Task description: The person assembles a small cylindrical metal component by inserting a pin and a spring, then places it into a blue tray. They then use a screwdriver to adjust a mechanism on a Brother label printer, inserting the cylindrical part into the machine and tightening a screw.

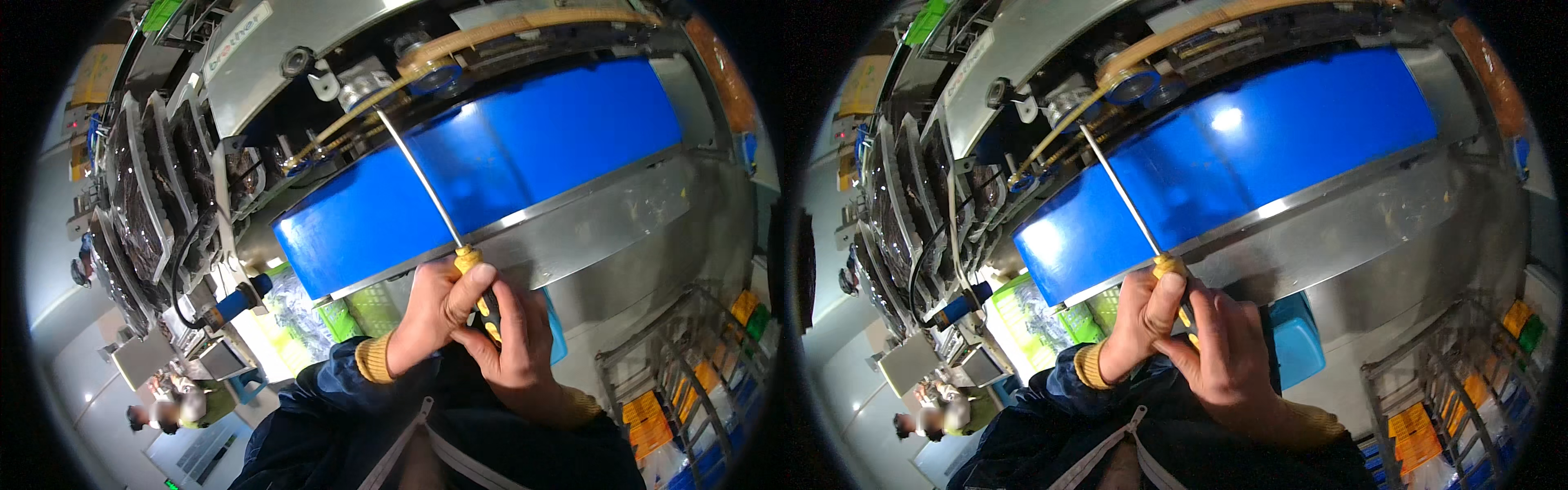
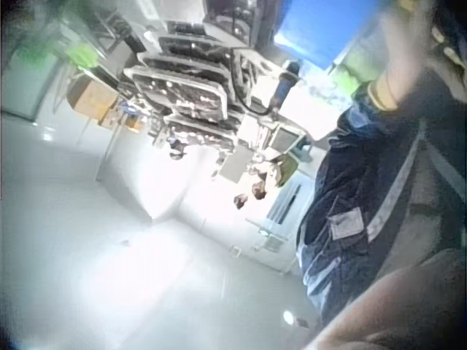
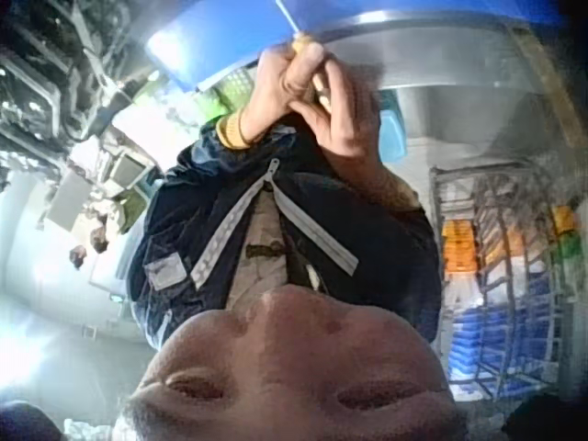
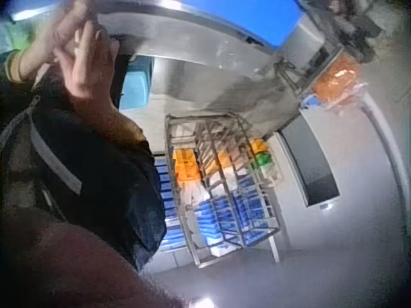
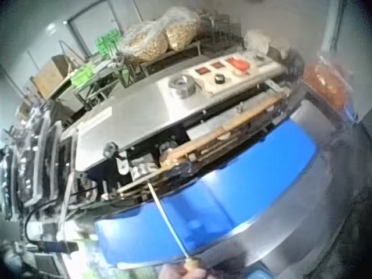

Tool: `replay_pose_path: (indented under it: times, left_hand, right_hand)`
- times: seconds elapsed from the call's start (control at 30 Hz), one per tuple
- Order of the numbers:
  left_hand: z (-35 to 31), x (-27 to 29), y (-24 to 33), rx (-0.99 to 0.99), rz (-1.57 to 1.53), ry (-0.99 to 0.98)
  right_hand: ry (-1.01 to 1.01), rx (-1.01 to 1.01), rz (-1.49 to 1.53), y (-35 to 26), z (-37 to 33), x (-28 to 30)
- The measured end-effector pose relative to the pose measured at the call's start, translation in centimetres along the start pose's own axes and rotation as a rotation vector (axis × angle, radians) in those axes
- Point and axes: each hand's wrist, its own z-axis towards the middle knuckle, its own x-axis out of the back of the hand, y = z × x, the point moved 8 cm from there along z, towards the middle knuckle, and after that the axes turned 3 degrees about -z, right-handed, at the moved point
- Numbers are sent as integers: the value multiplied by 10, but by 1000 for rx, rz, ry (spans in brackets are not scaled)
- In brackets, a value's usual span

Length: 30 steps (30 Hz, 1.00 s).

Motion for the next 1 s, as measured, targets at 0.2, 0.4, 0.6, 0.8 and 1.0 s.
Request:
replay_pose_path:
  times: [0.2, 0.4, 0.6, 0.8, 1.0]
  left_hand:
    - [16, 12, 31, -250, 237, 29]
    - [15, 1, 9, 114, -692, -430]
    - [28, 0, 9, -28, -477, -148]
    - [20, -9, 14, 44, -815, -361]
    - [29, -4, 5, -48, -634, -251]
  right_hand:
    - [-119, -615, 1170, 39, -10, -43]
    - [-465, -1190, 2343, 11, -33, -85]
    - [5, -366, 512, 16, -16, -22]
    - [-241, -1061, 2032, 15, -33, -56]
    - [-36, -712, 890, 45, -16, -28]
